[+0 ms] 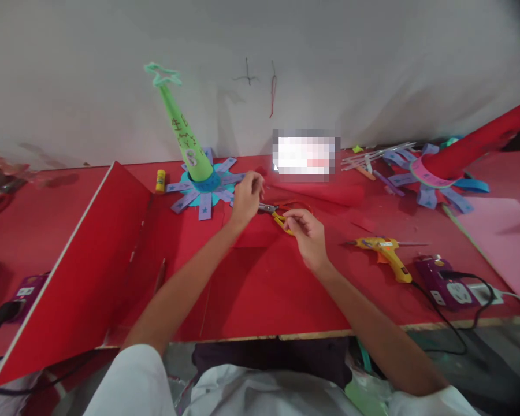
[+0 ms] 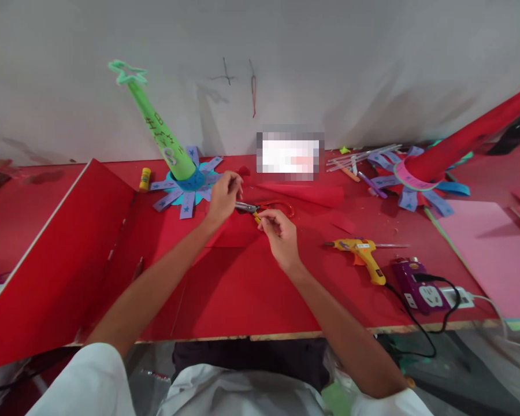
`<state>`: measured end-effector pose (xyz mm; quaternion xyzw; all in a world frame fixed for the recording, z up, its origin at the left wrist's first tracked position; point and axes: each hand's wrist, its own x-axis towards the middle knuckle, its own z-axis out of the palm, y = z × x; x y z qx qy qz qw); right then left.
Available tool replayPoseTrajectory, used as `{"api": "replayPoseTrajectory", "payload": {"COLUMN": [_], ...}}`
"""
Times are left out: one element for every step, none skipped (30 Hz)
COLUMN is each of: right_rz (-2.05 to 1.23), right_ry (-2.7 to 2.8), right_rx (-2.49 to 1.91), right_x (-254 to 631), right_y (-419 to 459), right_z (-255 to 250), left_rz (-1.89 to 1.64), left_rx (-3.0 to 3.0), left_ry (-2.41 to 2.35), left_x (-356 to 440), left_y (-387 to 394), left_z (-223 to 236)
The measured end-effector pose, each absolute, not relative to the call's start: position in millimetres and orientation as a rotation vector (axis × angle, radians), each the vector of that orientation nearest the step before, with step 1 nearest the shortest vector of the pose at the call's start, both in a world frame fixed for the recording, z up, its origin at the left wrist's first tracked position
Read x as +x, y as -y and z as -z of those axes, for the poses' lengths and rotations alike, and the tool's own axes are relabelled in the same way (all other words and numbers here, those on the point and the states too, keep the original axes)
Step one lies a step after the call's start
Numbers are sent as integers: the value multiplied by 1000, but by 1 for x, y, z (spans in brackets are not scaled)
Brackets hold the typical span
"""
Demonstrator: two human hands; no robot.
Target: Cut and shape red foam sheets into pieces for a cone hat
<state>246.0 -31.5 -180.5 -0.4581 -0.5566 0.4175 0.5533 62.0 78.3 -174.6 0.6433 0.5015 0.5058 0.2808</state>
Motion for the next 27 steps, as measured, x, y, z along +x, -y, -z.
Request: {"api": "replayPoseTrajectory", "payload": {"right_rz": [-999, -1017, -1033, -1045, -1056, -1069, -1094, -1129, -1171, -1220, -1263, -1294, -1303, -1286, -1231, -1136, -1010, -864, -733, -646, -606, -584, -553, -524, -502, -479, -457], "right_ry": [1296, 1280, 1271, 1271, 1275, 1278, 1277, 1269, 1258, 1250, 1248, 1256, 1281, 1333, 1413, 1511, 1612, 1696, 1743, 1752, 1770, 1828, 1912, 2007, 2093, 2165, 2220], "right_rx": [-1055, -1019, -974, -924, -874, -825, -783, -748, -722, -706, -703, -711, -729, -756, -789, -825, -865, -906, -955, -1013, -1077, -1143, -1213, -1274, -1322, -1355, -1378], "right_x": [246, 245, 244, 243, 242, 241, 239, 238, 237, 236, 235, 235, 235, 236, 238, 240, 244, 249, 255, 261, 269, 276, 282, 288, 292, 295, 296], "right_y": [32, 33, 35, 37, 40, 42, 44, 46, 47, 48, 48, 49, 49, 49, 49, 48, 46, 44, 40, 35, 30, 25, 20, 16, 12, 9, 6], "right_z": [180, 179, 178, 178, 176, 175, 174, 173, 172, 171, 171, 171, 171, 171, 171, 171, 170, 170, 170, 170, 171, 172, 173, 175, 177, 180, 182], "left_rz": [-1330, -1316, -1343, -1385, -1393, -1346, -1284, -1256, -1243, -1236, -1218, -1179, -1122, -1064, -1022, -989, -971, -973, -996, -1010, -1023, -1026, -1025, -1020, -1012, -1001, -987], "left_rx": [1727, 1725, 1694, 1643, 1619, 1647, 1688, 1700, 1705, 1715, 1741, 1794, 1875, 1970, 2074, 2173, 2254, 2309, 2335, 2345, 2343, 2341, 2341, 2345, 2363, 2396, 2441], "left_ry": [-1289, -1240, -1190, -1117, -1021, -916, -852, -844, -866, -911, -972, -1035, -1097, -1163, -1229, -1296, -1353, -1399, -1436, -1444, -1444, -1437, -1415, -1387, -1359, -1323, -1282], "left_x": [70, 78, 85, 91, 96, 99, 100, 100, 98, 94, 89, 83, 76, 69, 61, 53, 46, 38, 30, 22, 14, 7, 2, -3, -6, -8, -9], "left_y": [-62, -46, -30, -15, -2, 8, 17, 23, 27, 29, 30, 29, 28, 26, 24, 23, 21, 20, 19, 19, 20, 22, 24, 26, 29, 30, 32], "left_z": [170, 166, 164, 163, 164, 165, 168, 171, 174, 177, 179, 182, 184, 186, 188, 191, 193, 195, 198, 200, 201, 203, 205, 206, 207, 208, 209]}}
